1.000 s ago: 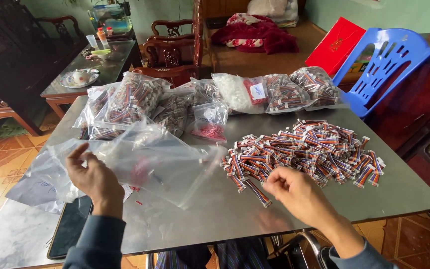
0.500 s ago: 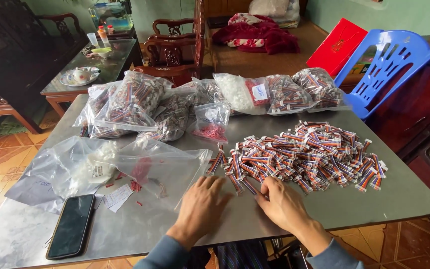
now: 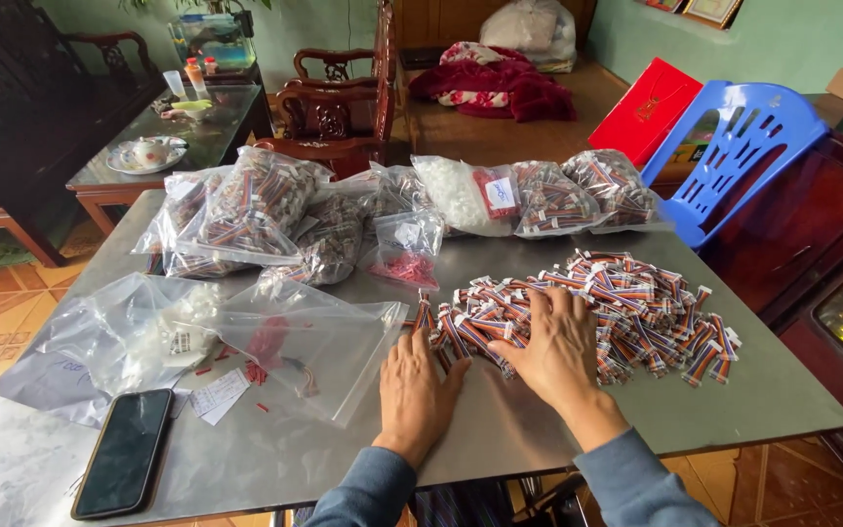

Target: The person is sorting and packaging small bundles of electrical wires into plastic bags on a metal table.

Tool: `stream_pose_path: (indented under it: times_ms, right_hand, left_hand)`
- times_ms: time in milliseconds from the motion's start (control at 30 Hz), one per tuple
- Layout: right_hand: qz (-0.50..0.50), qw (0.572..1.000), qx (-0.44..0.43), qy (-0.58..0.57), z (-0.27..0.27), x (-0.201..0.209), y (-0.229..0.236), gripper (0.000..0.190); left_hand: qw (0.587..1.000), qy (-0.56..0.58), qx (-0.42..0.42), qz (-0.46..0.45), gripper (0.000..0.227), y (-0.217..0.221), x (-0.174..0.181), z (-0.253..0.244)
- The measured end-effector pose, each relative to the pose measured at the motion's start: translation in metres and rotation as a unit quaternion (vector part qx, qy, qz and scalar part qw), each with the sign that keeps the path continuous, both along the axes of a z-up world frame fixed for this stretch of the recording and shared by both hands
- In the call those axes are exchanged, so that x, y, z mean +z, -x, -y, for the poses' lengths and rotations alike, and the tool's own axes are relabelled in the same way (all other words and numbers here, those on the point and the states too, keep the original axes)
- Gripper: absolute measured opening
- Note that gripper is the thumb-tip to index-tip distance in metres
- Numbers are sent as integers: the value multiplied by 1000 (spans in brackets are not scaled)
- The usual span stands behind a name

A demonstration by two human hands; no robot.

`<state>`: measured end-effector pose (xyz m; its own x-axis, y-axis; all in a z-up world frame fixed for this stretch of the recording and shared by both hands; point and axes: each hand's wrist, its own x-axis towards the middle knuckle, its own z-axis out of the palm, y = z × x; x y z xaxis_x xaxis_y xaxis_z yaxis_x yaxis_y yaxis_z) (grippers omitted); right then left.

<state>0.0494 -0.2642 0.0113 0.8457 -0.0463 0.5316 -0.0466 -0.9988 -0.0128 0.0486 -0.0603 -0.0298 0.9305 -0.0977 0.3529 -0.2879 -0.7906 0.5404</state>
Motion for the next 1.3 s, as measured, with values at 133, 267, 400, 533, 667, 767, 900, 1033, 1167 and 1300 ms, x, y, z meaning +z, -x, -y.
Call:
stream_pose_path:
  times_ms: [133,267,400,533,667,767,900,1033,1167,1300]
  right_hand:
    - [-34,998,29,-48,-9,-19,-8,60]
    - [-20,990,86,-107,-32,-17,3,47]
    - [-36,978,136,-152,-39,-14,8,34]
    - [29,977,147,-150,-32,-18,11,36]
    - [35,965,147,-213,-19,-24,11,27]
    - [40,972,110,-204,-8,-39,2,30]
    - [60,958,143,-242,-20,-41,-6,27]
    - [39,945,171,-277,-36,-15,8,32]
    - [75,954,147,-251,-13,-31,5,36]
    - [56,964,127,-229,-15,-41,4,29]
  left_hand:
    - [999,38,-6,4,66,-11,-6,13]
    - [995,80,-9,-57,72,-16,6,18]
    - [989,69,-1,-127,84,-25,24,18]
    - [988,51,-22,-144,82,-31,37,20]
    - [989,23,-23,-146,57,-43,15,26]
    - [985,37,-24,-166,52,-48,14,26]
    - [978,66,-12,-195,79,-59,16,34]
    - [970,69,-36,-229,87,-55,35,35]
    - [974,37,-31,-221,78,-65,26,32]
    - [974,44,-15,-221,94,-52,45,36]
